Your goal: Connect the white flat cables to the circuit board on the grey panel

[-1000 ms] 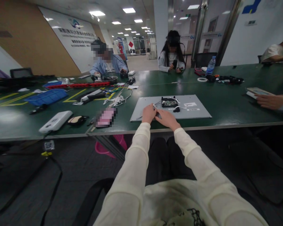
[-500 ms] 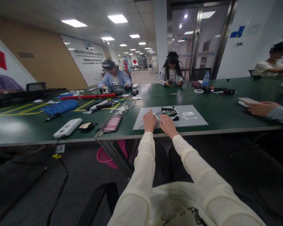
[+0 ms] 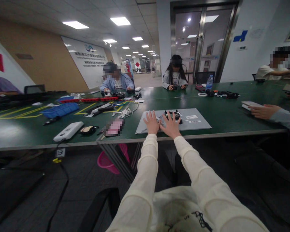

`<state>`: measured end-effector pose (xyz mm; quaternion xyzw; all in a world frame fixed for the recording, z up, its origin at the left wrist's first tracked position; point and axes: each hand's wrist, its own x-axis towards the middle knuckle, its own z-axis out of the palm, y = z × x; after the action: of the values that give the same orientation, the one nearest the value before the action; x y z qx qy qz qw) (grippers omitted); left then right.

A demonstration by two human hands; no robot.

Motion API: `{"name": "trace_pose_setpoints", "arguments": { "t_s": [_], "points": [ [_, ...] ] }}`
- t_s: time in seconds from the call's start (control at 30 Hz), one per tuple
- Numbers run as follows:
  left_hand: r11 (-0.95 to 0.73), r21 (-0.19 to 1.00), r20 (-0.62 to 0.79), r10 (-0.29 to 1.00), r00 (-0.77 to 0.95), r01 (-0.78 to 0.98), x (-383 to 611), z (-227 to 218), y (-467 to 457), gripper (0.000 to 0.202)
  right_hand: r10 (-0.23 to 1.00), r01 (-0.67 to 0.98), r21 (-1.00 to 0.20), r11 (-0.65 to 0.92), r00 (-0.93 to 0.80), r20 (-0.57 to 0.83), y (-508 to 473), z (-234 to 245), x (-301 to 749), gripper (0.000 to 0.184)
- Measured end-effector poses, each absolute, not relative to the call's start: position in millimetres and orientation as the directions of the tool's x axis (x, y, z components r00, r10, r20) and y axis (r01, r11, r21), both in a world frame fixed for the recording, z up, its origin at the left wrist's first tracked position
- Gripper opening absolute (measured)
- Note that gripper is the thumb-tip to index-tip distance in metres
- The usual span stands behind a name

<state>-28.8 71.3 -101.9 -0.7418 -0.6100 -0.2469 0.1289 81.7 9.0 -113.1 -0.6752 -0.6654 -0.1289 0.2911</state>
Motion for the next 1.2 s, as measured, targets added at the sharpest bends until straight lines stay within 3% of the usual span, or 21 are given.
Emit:
{"name": "trace_pose_setpoints", "arguments": {
  "t_s": [0.27, 0.67, 0.93, 1.07, 1.2],
  "points": [
    [-0.32, 0.073, 0.616, 0.76, 0.21, 0.945, -27, -93, 59, 0.069, 0.748, 0.978, -0.2, 0.055, 0.092, 0.658, 1, -105, 80, 0.075],
    [-0.341, 0.063, 0.614, 0.754, 0.233, 0.938, -24, -93, 60, 0.074, 0.777, 0.972, -0.233, -0.012, 0.156, 0.61, 8, -111, 82, 0.08],
    [-0.281, 0.115, 0.605, 0.781, 0.157, 0.953, -25, -95, 57, 0.073, 0.825, 0.963, -0.269, -0.01, 0.16, 0.542, 5, -107, 82, 0.077],
    [-0.261, 0.214, 0.596, 0.798, 0.086, 0.941, -22, -87, 59, 0.073, 0.819, 0.927, -0.373, -0.02, 0.229, 0.526, 10, -107, 85, 0.075],
    [-0.394, 0.427, 0.596, 0.8, 0.075, 0.814, -1, -67, 60, 0.068, 0.78, 0.754, -0.656, 0.038, 0.388, 0.491, 21, -95, 92, 0.076]
  ]
}}
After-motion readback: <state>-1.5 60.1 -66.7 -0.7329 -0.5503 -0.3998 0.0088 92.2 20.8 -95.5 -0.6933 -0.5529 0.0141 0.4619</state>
